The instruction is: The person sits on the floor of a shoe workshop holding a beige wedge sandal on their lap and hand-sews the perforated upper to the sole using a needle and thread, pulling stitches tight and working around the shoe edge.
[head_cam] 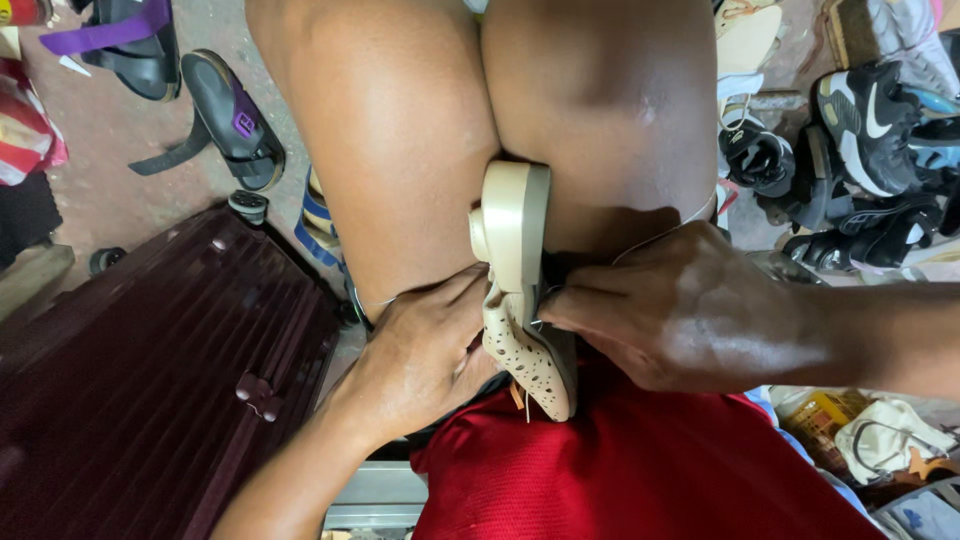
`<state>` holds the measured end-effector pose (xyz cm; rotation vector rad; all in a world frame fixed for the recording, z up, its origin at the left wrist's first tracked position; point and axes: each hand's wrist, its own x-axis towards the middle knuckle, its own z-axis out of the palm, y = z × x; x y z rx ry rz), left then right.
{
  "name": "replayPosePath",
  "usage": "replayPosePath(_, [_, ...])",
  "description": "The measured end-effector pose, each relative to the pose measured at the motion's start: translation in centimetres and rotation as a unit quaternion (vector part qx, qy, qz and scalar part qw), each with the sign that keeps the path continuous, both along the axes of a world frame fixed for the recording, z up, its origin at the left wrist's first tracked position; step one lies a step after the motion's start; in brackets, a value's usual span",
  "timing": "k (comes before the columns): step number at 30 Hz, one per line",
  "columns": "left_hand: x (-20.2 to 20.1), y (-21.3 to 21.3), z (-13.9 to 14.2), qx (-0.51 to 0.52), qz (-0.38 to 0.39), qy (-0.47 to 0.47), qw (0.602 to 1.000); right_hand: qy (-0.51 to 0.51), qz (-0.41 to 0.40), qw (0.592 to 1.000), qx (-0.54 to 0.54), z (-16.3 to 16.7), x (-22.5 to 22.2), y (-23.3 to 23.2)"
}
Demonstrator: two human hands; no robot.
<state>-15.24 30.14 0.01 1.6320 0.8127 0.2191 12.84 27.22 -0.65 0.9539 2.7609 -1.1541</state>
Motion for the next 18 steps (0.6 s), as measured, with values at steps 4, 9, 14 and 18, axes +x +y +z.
replayPosePath(4, [-0.1, -0.2, -0.1, 0.01, 0.001, -0.014, 1.0, -0.026, 0.021, 0.998, -0.046, -0.5, 0.4, -0.9])
replayPosePath(9, [0.1, -0.3, 0.2, -0.004, 0.009, -0.008, 1.0, 0.135, -0.046, 0.972, 0.189, -0.2, -1.4, -0.2])
replayPosePath(14, [0.6, -0.2, 0.9, -0.033, -0.002, 0.032, 0.999, 0.058, -0.067, 0.996, -0.029, 2.2, -2.5, 1.4])
replayPosePath(18, [0.9, -1.6, 1.4, 0.09, 0.086, -0.028, 0.992, 0.102, -0.099, 0.989, -0.029, 3.8, -2.7, 2.5])
